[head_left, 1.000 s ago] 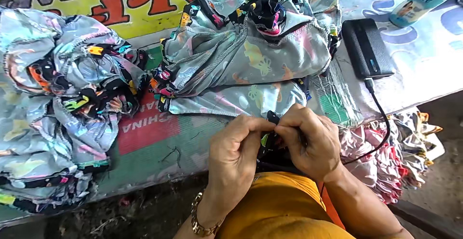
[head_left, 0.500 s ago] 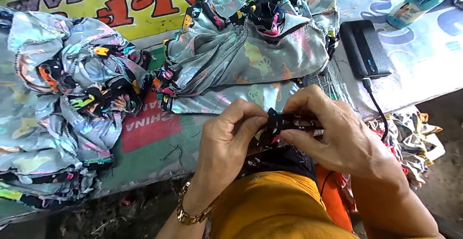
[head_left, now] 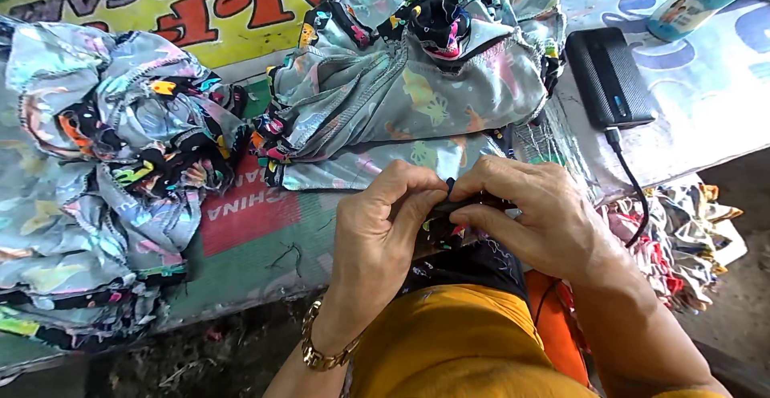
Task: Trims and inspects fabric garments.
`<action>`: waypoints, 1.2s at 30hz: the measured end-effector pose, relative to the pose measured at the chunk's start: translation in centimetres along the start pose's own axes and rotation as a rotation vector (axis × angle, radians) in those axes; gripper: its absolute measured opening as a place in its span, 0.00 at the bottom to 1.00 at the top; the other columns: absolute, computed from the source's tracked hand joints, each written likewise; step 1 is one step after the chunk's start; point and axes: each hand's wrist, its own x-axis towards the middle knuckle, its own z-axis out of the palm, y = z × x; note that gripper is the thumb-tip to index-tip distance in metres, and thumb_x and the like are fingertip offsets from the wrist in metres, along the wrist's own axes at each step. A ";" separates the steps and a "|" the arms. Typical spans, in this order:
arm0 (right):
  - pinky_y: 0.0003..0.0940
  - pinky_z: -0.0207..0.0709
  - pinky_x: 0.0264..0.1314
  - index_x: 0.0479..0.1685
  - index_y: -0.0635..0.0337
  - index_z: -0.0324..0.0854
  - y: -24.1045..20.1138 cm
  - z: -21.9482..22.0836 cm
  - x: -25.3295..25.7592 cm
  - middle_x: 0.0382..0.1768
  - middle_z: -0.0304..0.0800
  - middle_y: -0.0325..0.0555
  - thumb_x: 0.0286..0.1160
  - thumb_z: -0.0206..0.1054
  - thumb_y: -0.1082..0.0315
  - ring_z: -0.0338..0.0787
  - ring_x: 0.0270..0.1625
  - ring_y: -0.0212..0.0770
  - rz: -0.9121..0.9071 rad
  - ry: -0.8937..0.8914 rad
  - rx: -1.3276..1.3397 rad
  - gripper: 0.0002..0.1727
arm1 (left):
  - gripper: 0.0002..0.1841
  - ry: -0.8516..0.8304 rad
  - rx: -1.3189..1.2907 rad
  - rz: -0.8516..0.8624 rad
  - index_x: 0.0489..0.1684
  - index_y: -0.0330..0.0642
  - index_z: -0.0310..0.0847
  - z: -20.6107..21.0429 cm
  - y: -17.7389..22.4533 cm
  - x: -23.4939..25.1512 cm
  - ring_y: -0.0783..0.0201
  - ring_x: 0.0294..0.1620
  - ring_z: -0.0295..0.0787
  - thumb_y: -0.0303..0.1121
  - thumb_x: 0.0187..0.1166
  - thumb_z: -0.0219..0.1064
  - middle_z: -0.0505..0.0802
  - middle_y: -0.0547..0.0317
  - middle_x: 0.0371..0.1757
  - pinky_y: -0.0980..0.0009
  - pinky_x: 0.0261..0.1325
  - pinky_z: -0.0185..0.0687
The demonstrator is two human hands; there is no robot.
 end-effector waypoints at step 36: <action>0.14 0.70 0.30 0.46 0.61 0.82 0.7 2.0 -0.9 0.37 0.78 0.38 0.77 0.74 0.55 0.75 0.32 0.22 -0.085 0.226 0.132 0.17 | 0.08 0.201 -0.191 -0.209 0.44 0.53 0.77 0.6 -1.0 -0.3 0.77 0.26 0.78 0.39 0.93 0.53 0.81 0.72 0.30 0.82 0.30 0.79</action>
